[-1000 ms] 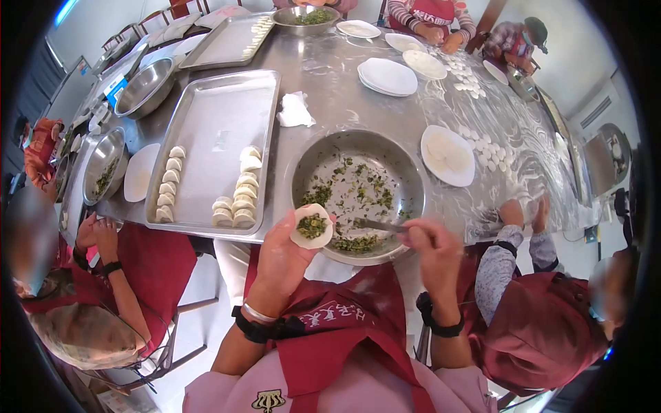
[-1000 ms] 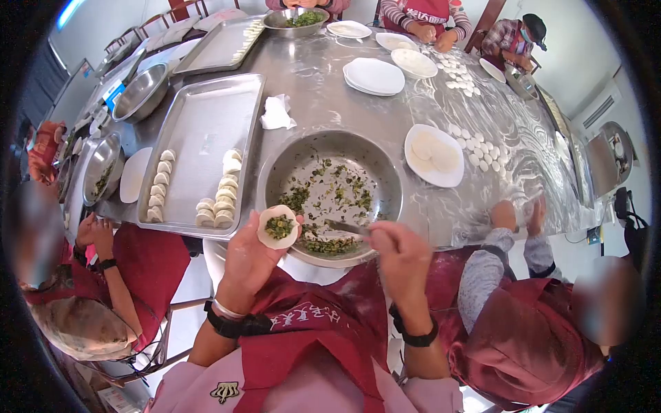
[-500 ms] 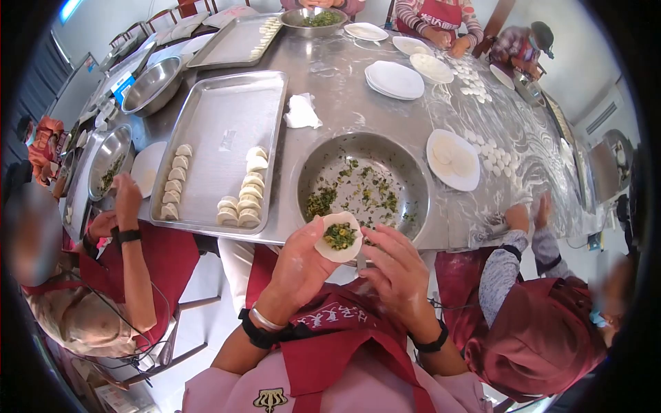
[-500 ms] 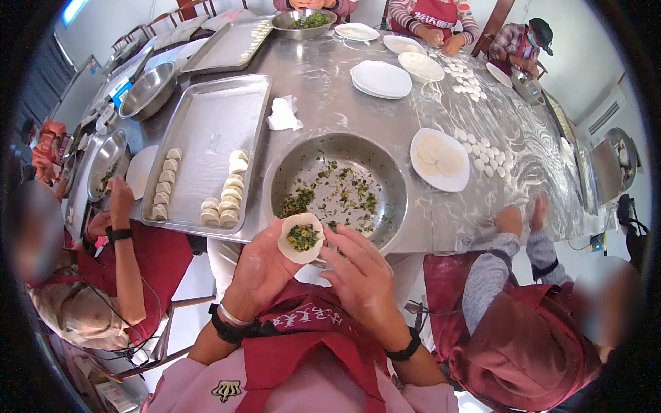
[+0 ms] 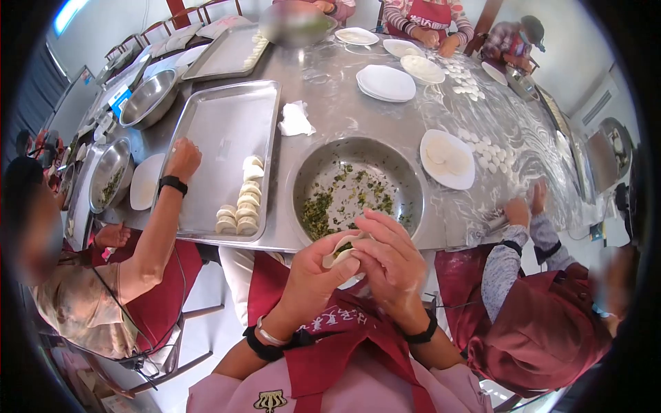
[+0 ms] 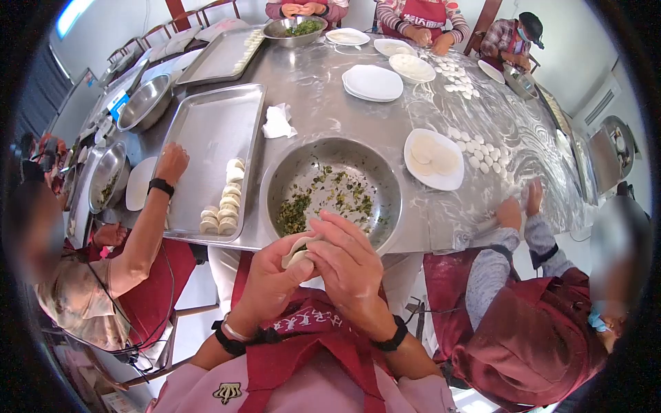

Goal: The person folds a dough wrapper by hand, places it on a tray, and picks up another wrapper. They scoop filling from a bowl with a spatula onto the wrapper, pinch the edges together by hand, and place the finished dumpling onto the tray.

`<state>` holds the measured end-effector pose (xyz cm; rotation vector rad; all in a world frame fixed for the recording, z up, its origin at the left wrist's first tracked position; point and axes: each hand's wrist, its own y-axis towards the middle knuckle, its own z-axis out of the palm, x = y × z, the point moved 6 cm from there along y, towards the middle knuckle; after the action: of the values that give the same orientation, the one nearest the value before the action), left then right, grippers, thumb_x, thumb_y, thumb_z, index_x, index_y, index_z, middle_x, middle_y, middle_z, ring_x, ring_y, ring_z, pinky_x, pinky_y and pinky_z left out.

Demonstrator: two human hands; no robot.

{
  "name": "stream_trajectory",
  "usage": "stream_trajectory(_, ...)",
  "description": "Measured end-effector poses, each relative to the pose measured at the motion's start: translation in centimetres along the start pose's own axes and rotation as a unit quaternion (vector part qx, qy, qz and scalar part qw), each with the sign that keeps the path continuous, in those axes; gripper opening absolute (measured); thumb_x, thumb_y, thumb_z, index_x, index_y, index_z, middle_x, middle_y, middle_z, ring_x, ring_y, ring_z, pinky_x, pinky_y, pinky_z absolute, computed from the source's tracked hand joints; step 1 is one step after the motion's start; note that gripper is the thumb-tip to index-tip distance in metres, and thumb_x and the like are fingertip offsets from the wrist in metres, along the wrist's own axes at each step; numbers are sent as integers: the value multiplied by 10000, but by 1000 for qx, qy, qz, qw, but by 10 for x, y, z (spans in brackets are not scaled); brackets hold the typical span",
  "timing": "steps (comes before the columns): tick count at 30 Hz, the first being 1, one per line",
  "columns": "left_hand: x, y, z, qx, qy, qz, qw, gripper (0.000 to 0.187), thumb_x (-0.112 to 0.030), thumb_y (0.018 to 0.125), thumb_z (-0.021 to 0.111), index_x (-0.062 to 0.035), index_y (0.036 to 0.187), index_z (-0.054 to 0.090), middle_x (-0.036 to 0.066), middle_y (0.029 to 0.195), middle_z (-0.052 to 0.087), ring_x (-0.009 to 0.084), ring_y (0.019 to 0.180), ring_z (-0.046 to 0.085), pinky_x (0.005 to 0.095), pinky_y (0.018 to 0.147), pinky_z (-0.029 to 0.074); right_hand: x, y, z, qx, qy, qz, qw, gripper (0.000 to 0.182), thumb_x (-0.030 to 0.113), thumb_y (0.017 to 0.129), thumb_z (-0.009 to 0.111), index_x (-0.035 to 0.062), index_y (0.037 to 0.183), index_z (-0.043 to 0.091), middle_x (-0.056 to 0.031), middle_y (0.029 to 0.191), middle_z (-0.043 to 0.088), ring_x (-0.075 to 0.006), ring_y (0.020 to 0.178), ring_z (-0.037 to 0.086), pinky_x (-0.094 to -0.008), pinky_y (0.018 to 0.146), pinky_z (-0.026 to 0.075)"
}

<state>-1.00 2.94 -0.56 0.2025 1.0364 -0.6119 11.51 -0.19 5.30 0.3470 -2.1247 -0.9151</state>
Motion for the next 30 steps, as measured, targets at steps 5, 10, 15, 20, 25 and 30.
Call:
stream_trajectory(5,-3,2,1,-10,44,50,998,420,-111,988,627,44,1367,537,76,1203,649,125,1081,618,273,946,520,-3,3,0,-14,8,28,999,236,-8,762,738,5,995,702,-169,1145,698,-361,1122,657,-423,930,545)
stream_trajectory(10,-15,13,4,-49,12,108,993,417,-74,990,606,72,1369,513,133,1249,630,201,1112,640,320,986,532,-11,-2,-7,-85,109,186,973,293,15,810,743,-14,1098,701,-182,1243,671,-315,1182,636,-385,994,504)
stream_trajectory(15,-12,10,1,-81,-29,137,987,459,-123,983,636,52,1381,489,168,1295,605,252,1173,624,364,1004,540,-30,-32,5,-98,207,303,925,310,20,847,736,-21,1151,697,-176,1303,648,-261,1214,615,-360,1020,478)
stream_trajectory(20,-3,8,1,-116,-42,161,979,413,-15,966,627,83,1355,528,145,1261,635,187,1127,626,295,974,515,-33,-40,17,-119,306,370,869,300,33,864,730,-18,1159,704,-183,1306,645,-236,1215,609,-353,1017,479)
stream_trajectory(25,0,9,4,-114,-56,168,978,416,17,953,632,79,1354,538,113,1247,646,153,1113,621,272,957,507,-30,-40,21,-148,344,369,850,268,29,867,725,-17,1131,716,-192,1305,643,-232,1211,611,-338,988,498)
stream_trajectory(30,5,8,6,-98,-46,155,982,409,34,947,631,72,1347,552,117,1254,643,154,1120,618,270,959,505,-24,-36,10,-151,259,324,897,208,9,860,723,-20,1067,724,-187,1263,663,-229,1146,647,-325,958,515)
